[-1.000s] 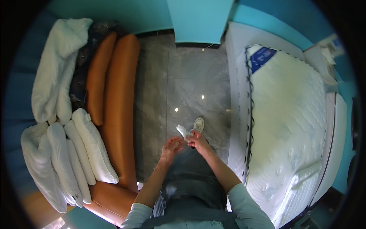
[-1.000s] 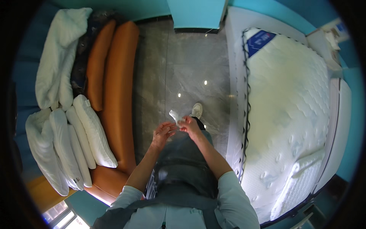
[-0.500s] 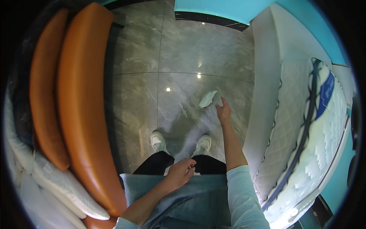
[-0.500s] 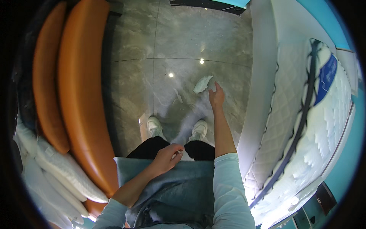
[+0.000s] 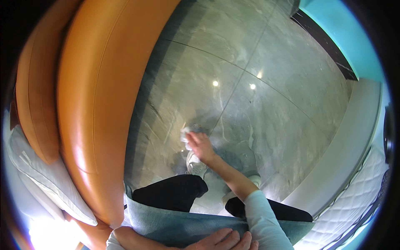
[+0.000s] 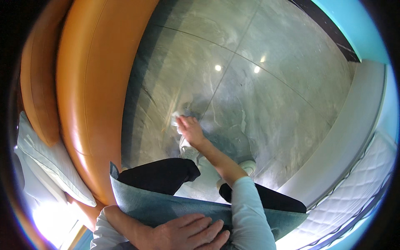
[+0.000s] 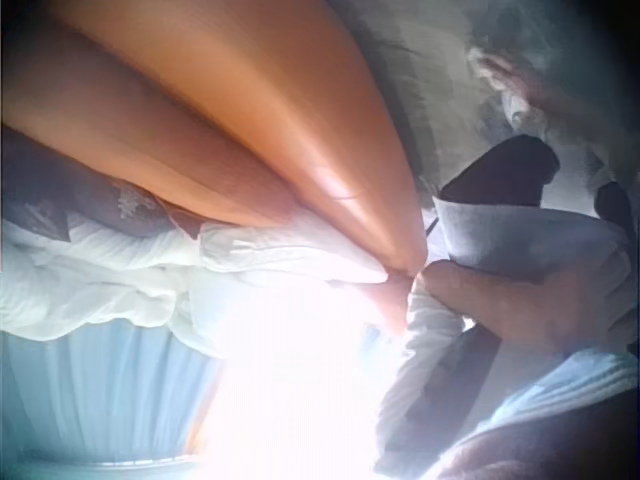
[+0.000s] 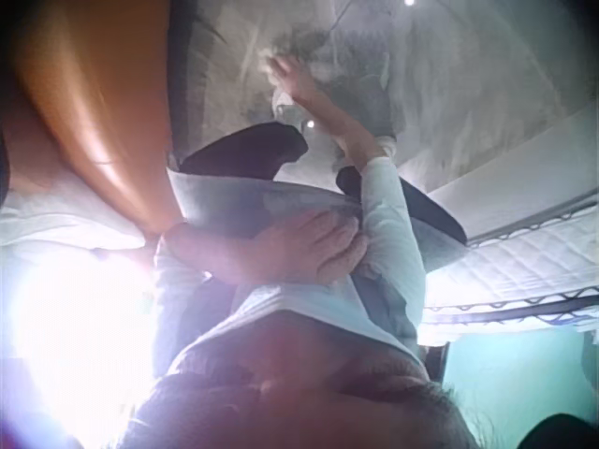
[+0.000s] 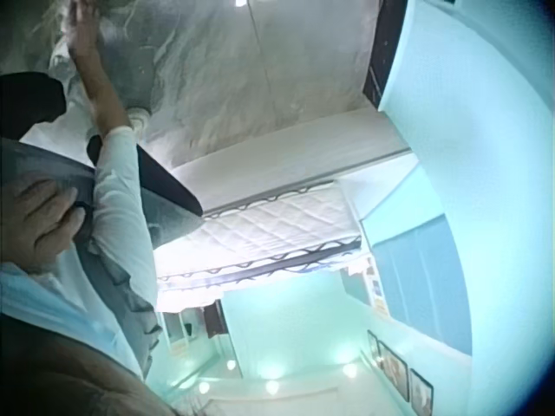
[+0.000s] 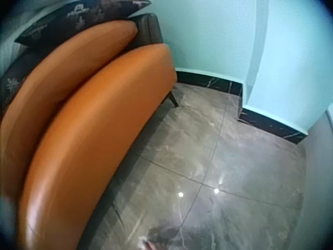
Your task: The person wipes the tiled floor with a cloth, collects trash bags, retrieves a toilet brush and cleaning liquid, then scrubs the sink and urinal in the bathroom.
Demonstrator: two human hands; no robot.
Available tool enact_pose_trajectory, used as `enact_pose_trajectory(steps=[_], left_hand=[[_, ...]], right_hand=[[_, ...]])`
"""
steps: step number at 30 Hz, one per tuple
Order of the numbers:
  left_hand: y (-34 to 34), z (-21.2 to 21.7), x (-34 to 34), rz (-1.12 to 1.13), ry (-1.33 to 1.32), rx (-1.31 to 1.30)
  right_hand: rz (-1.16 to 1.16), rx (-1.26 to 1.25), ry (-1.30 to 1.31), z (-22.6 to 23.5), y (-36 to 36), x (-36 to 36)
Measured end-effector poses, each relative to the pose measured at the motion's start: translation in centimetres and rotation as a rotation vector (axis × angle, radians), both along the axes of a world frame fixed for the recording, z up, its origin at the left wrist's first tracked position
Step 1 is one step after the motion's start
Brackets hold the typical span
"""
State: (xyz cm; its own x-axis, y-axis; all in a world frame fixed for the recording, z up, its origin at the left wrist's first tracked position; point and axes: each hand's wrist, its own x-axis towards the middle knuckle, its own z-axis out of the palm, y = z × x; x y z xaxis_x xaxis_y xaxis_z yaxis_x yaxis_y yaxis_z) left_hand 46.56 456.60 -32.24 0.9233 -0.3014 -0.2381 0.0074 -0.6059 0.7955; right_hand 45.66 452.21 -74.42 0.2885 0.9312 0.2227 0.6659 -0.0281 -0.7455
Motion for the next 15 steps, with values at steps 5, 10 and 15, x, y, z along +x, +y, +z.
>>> enact_pose_trajectory(steps=[5,10,15], left_hand=[[0.2,-3.3,-1.8,0.092,-0.356,0.508],[0.9,-2.6,-1.2,-0.147,-0.341,0.418],[0.1,-1.9,1.0,-0.232,-0.379,0.385]], right_hand=[[0.289,-0.391,-0.136,-0.8,3.0,8.3],[-0.502,-0.282,-0.364,-0.5,-3.7,28.4],[-0.279,-0.255,-0.216,-1.1,-9.7,29.9]])
